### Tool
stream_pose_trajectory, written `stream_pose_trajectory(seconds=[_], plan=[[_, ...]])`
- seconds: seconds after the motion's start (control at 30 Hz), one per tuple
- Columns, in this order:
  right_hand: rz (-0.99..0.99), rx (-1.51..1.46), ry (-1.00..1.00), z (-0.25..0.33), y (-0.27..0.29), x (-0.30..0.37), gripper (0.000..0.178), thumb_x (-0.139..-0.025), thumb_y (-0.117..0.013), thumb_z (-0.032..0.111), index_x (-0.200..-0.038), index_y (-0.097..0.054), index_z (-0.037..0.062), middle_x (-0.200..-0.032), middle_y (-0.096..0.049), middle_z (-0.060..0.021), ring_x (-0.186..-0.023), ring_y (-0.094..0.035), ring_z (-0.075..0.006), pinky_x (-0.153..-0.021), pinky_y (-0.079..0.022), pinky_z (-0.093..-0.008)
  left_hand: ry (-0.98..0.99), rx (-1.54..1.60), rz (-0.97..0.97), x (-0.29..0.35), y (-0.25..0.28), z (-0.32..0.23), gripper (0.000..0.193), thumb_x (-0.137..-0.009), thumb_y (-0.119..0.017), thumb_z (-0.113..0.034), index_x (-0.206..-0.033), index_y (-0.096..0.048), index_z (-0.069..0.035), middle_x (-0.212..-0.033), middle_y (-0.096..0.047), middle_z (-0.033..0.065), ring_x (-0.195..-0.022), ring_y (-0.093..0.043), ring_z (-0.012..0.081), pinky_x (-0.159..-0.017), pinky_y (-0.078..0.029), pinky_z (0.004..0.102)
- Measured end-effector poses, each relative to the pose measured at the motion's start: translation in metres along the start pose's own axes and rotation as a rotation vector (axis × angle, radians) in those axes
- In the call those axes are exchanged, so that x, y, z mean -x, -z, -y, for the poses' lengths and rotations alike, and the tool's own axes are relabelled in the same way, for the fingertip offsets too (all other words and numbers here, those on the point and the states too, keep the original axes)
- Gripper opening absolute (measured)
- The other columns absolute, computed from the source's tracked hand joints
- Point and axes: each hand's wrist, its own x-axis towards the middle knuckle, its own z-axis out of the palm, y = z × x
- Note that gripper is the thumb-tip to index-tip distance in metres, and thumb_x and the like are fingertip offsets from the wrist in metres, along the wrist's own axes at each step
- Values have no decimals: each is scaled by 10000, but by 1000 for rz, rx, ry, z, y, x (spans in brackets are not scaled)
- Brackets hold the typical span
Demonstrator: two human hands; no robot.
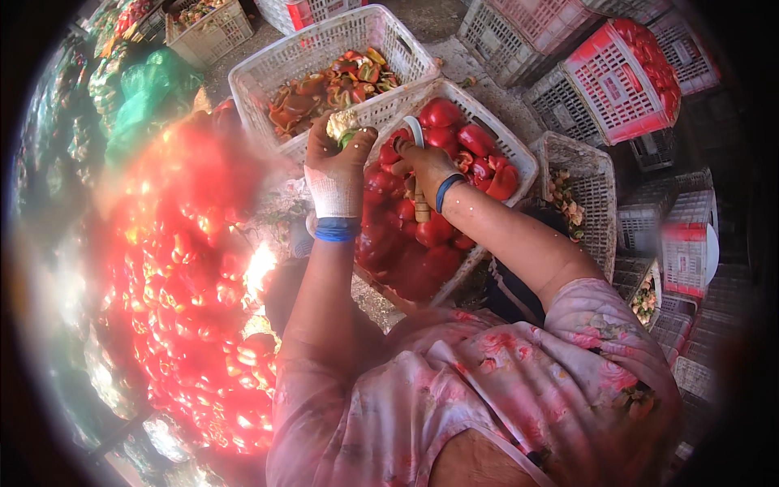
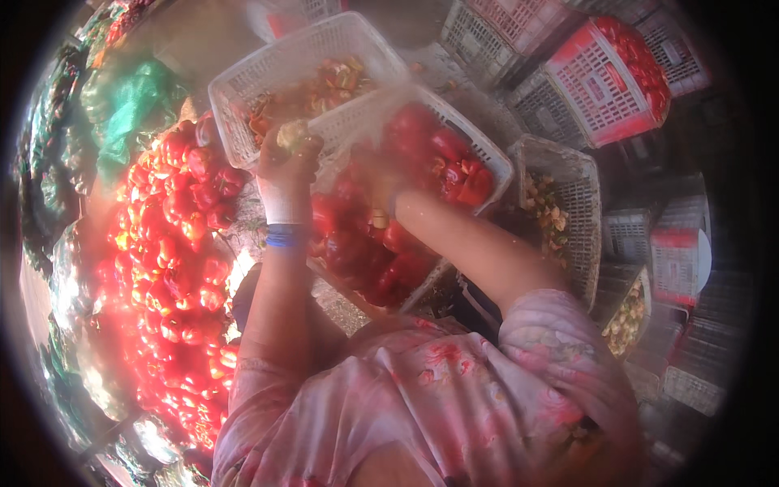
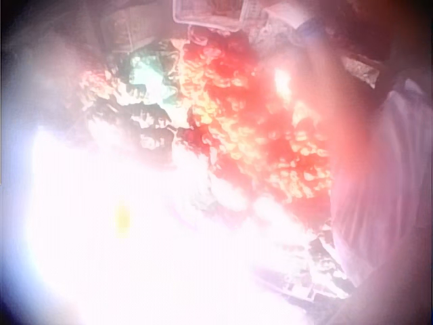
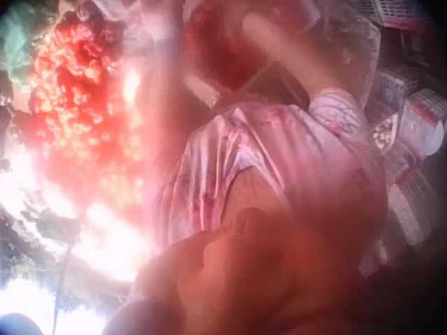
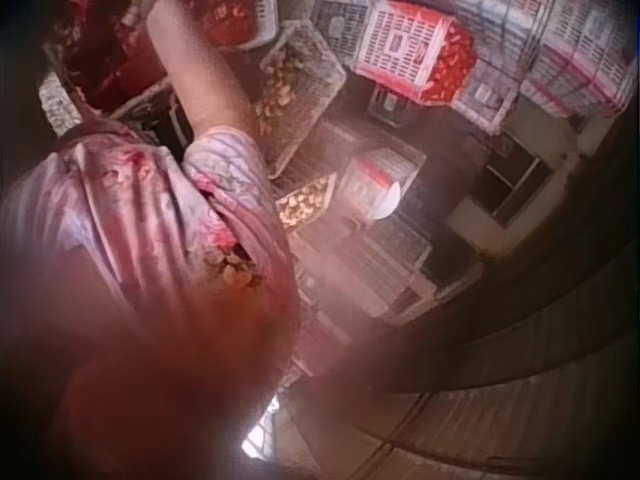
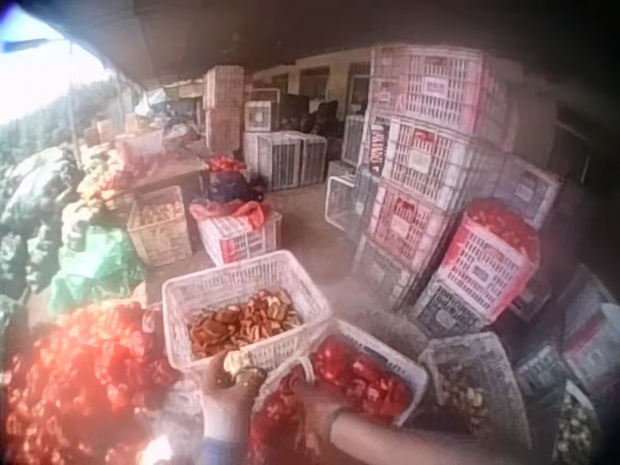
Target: The person removes the stems and cores from red bell peppers using a knife and sorts the processed vegetables and stems into separate plastic crates.
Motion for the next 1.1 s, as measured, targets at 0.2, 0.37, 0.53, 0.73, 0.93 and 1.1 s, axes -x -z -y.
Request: stream_pose_trajectory(seconds=[0.2, 0.37, 0.53, 0.73, 0.93, 1.1], plan=[[13, 379, 551, -130, 112, -67, 373, -956, -578, 392, -1197, -574, 107, -1075, -673, -139, -611, -638, -221, -521, -523, -371, 76, 56, 613, 64, -137, 5, 774, -699, -814, -234, -1313, -451, 67, -1034, -657, 223, -939, -659, 297, -801, -534, 353], [283, -393, 72, -157, 154, -82, 371, -971, -573, 338, -1248, -530, 96, -1251, -604, -140, -881, -675, -245, -684, -562, -345, -80, -165, 631, 87, -145, -20, 826, -711, -783, -334, -1355, -454, 65, -1178, -620, 290, -1060, -647, 347, -929, -501, 380], [472, -690, 189, -90, 116, -42, 192, -962, -579, 256, -1102, -652, 147, -972, -691, -68, -708, -619, -180, -653, -538, -403, -62, -81, 84, 38, 34, -42, 419, -769, -728, -286, -1006, -653, 51, -927, -695, 208, -860, -684, 278, -792, -534, 350], [274, -297, -58, -126, 42, -41, 303, -1007, -487, 238, -1276, -581, 137, -1001, -690, -58, -736, -617, -160, -699, -541, -380, 366, -155, -700, 89, 338, 103, 476, -780, -735, -314, -1110, -648, 18, -893, -694, 105, -761, -654, 196, -680, -516, 326], [103, -91, -131, -135, 25, -51, 365, -995, -497, 251, -1353, -520, 181, -917, -679, -19, -697, -608, -140, -672, -538, -364, 486, -486, -1399, 255, 521, 258, 569, -749, -757, -315, -1241, -616, -66, -1228, -644, 111, -1041, -645, 254, -850, -511, 369], [14, 94, -63, -123, -2, -60, 402, -960, -523, 259, -1356, -534, 195, -924, -650, -2, -696, -574, -127, -656, -517, -357, 604, -560, -1491, 240, 571, 275, 482, -746, -759, -285, -1150, -638, -50, -1174, -647, 94, -1000, -644, 235, -813, -518, 357]])
